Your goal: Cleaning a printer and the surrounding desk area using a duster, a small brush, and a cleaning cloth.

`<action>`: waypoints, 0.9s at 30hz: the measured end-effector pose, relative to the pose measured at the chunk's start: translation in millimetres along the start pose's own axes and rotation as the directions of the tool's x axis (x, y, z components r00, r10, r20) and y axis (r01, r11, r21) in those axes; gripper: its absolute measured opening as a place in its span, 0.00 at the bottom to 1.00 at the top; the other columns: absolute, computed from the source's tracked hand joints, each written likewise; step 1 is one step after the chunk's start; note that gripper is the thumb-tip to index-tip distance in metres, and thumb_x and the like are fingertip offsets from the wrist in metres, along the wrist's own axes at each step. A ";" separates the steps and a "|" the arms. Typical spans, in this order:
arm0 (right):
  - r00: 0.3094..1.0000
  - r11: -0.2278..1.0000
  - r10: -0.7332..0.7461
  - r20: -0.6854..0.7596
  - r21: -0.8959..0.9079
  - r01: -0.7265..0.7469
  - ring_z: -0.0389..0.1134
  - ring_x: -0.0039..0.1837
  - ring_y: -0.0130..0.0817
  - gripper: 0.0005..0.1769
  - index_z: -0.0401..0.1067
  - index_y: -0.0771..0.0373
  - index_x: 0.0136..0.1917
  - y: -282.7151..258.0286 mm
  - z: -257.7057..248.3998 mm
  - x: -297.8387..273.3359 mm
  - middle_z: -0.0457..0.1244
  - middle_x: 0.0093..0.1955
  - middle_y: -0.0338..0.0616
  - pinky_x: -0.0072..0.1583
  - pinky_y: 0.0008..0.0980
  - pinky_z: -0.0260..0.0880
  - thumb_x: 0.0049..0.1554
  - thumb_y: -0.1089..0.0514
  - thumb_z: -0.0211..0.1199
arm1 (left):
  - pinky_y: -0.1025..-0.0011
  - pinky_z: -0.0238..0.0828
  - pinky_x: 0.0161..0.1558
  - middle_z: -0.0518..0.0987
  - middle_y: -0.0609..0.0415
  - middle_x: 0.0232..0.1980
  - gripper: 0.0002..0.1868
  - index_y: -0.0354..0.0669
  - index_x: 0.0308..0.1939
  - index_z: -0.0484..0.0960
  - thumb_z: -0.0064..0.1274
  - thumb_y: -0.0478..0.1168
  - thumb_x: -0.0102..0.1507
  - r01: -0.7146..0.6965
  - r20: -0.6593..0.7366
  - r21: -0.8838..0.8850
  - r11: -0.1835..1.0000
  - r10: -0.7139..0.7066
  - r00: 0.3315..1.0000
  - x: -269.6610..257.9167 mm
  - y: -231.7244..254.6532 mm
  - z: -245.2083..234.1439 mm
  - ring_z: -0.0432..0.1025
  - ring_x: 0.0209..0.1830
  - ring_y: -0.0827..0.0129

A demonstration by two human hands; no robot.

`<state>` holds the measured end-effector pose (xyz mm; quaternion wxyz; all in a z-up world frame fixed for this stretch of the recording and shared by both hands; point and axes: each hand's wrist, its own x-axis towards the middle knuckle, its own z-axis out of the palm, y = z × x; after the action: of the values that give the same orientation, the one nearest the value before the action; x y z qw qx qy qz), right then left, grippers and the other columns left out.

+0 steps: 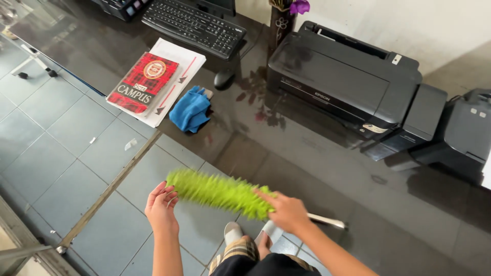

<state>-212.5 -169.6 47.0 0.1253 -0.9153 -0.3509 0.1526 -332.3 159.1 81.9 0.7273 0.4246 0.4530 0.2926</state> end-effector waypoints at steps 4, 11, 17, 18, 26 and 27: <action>0.912 0.959 0.278 -0.300 0.035 -0.281 0.74 0.42 0.50 0.39 0.68 0.38 0.74 69.4 -9.9 -24.7 0.72 0.59 0.41 0.42 0.45 0.74 0.47 0.47 0.64 | 0.72 0.67 0.43 0.80 0.49 0.46 0.21 0.36 0.59 0.80 0.39 0.28 0.65 0.011 0.006 -0.018 1.000 -0.011 1.000 1.8 -7.9 13.6 0.70 0.39 0.68; 0.557 0.602 0.722 -0.411 -0.025 -0.798 0.78 0.48 0.49 0.40 0.66 0.43 0.79 165.3 -35.0 -115.0 0.76 0.50 0.41 0.46 0.39 0.76 0.54 0.37 0.59 | 0.70 0.67 0.45 0.80 0.48 0.45 0.20 0.35 0.58 0.81 0.38 0.28 0.67 0.080 0.127 0.040 0.996 -0.084 0.988 7.2 -12.5 59.9 0.71 0.39 0.66; 0.501 0.588 0.622 -0.602 -0.063 -0.806 0.75 0.55 0.57 0.45 0.74 0.50 0.77 250.0 38.0 -190.6 0.74 0.53 0.50 0.59 0.49 0.74 0.47 0.43 0.68 | 0.73 0.69 0.41 0.82 0.49 0.43 0.18 0.38 0.54 0.83 0.40 0.30 0.66 0.003 0.275 0.237 0.971 -0.070 0.959 76.7 -16.3 123.4 0.71 0.37 0.69; 0.453 0.474 0.659 -0.601 -0.137 -0.870 0.75 0.60 0.50 0.51 0.74 0.37 0.80 268.2 59.2 -197.9 0.75 0.58 0.37 0.64 0.47 0.70 0.42 0.36 0.68 | 0.75 0.71 0.41 0.83 0.51 0.42 0.17 0.40 0.53 0.84 0.41 0.31 0.66 -0.044 0.318 0.322 0.946 -0.064 0.946 92.3 -15.2 137.4 0.72 0.37 0.70; 0.423 0.680 0.376 -0.825 -0.064 -0.730 0.61 0.70 0.62 0.46 0.77 0.61 0.78 136.1 -40.2 -29.9 0.61 0.73 0.63 0.70 0.57 0.57 0.45 0.52 0.71 | 0.44 0.48 0.66 0.59 0.38 0.70 0.34 0.53 0.67 0.65 0.59 0.46 0.58 -0.671 0.635 0.741 0.040 0.284 0.718 246.8 -23.3 229.1 0.52 0.70 0.39; 0.454 0.774 0.439 -0.775 0.070 -0.629 0.60 0.70 0.64 0.41 0.73 0.65 0.75 115.7 -56.9 2.1 0.59 0.70 0.67 0.69 0.61 0.56 0.48 0.54 0.67 | 0.33 0.36 0.73 0.46 0.27 0.81 0.54 0.57 0.81 0.50 0.62 0.53 0.55 -0.608 0.606 0.793 -0.035 0.150 0.782 260.8 -20.6 233.3 0.38 0.82 0.28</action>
<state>-120.2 -258.6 60.1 0.0992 -0.9622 0.0274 -0.2521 -10.7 278.5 10.1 0.2041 0.9452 0.2531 0.0283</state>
